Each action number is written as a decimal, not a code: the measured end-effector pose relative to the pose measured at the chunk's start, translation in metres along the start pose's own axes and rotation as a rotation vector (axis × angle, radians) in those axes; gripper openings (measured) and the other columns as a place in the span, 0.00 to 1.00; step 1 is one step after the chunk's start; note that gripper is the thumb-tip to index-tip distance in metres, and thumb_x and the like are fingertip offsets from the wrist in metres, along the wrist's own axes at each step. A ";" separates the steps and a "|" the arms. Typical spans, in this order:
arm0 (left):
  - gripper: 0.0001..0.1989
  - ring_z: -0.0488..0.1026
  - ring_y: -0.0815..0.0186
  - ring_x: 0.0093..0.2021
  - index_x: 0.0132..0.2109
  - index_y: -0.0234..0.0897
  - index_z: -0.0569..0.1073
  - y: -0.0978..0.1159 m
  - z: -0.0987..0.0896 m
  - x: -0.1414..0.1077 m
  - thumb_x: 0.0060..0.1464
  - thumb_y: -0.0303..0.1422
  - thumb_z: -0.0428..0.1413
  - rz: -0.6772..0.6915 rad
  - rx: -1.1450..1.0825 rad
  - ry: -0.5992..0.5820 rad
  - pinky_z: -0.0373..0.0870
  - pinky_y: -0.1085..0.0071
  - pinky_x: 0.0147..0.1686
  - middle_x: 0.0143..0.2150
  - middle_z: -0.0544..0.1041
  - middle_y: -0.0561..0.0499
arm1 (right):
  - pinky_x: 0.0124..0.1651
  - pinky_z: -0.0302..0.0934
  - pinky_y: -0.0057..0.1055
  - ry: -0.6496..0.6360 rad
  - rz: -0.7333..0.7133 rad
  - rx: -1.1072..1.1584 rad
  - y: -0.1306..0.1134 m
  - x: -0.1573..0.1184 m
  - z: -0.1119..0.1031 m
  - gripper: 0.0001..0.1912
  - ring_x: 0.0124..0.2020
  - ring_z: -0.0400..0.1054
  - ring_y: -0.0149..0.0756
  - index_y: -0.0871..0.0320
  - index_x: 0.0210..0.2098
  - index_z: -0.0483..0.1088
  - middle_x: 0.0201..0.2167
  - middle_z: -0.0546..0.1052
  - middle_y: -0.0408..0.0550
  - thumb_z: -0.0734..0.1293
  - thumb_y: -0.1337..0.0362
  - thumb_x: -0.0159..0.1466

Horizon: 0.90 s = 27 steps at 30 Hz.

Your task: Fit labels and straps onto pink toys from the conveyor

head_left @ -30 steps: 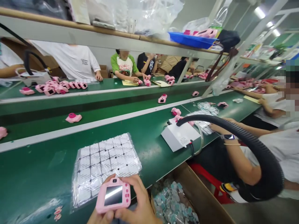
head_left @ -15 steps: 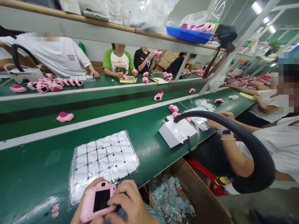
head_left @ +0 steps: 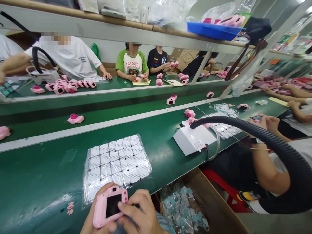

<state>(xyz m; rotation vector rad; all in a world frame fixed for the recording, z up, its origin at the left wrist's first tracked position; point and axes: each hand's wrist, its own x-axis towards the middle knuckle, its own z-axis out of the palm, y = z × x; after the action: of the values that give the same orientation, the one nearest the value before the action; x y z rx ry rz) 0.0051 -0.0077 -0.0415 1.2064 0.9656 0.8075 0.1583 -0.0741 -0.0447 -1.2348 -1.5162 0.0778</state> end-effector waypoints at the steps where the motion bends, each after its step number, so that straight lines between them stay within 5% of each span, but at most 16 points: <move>1: 0.45 0.69 0.47 0.55 0.58 0.43 0.65 -0.001 0.001 0.000 0.34 0.55 0.67 0.020 0.019 0.023 0.71 0.63 0.50 0.55 0.71 0.44 | 0.39 0.66 0.34 0.014 -0.002 0.003 0.002 -0.001 0.002 0.12 0.39 0.61 0.37 0.58 0.50 0.69 0.35 0.70 0.49 0.63 0.64 0.68; 7: 0.43 0.68 0.49 0.56 0.57 0.44 0.66 -0.003 0.004 -0.001 0.35 0.53 0.68 0.016 0.040 0.081 0.70 0.66 0.50 0.59 0.69 0.44 | 0.40 0.65 0.31 0.053 0.046 0.125 0.005 0.001 0.005 0.05 0.37 0.63 0.34 0.59 0.41 0.72 0.32 0.71 0.47 0.67 0.70 0.65; 13: 0.42 0.68 0.47 0.57 0.56 0.45 0.68 -0.011 -0.002 -0.007 0.33 0.50 0.70 -0.008 -0.033 0.059 0.69 0.62 0.53 0.58 0.71 0.45 | 0.44 0.63 0.30 -0.271 0.293 0.314 0.004 0.018 -0.012 0.02 0.40 0.66 0.33 0.57 0.34 0.72 0.33 0.71 0.43 0.70 0.68 0.62; 18: 0.40 0.69 0.48 0.54 0.54 0.44 0.71 -0.009 -0.003 -0.007 0.32 0.50 0.71 -0.084 -0.360 -0.152 0.67 0.59 0.53 0.54 0.72 0.44 | 0.47 0.62 0.31 -0.514 0.213 0.278 0.012 0.027 -0.027 0.02 0.43 0.64 0.34 0.57 0.36 0.69 0.36 0.71 0.45 0.65 0.67 0.67; 22: 0.19 0.71 0.57 0.48 0.40 0.40 0.76 -0.002 0.006 -0.004 0.53 0.52 0.57 -0.333 -0.788 -0.166 0.67 0.64 0.48 0.45 0.75 0.48 | 0.45 0.62 0.31 -0.591 -0.009 0.239 0.023 0.027 -0.028 0.10 0.40 0.63 0.34 0.57 0.36 0.67 0.34 0.71 0.46 0.59 0.61 0.71; 27: 0.20 0.73 0.55 0.42 0.41 0.35 0.76 -0.009 0.016 -0.003 0.51 0.49 0.60 -0.485 -0.788 -0.248 0.66 0.63 0.45 0.36 0.76 0.46 | 0.44 0.63 0.30 -0.677 -0.100 0.187 0.029 0.026 -0.026 0.12 0.40 0.64 0.35 0.56 0.34 0.67 0.33 0.72 0.46 0.57 0.61 0.72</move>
<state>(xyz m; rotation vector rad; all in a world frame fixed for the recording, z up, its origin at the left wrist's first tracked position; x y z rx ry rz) 0.0191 -0.0181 -0.0484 0.3500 0.5959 0.5413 0.2002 -0.0570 -0.0356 -1.0243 -2.0889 0.6087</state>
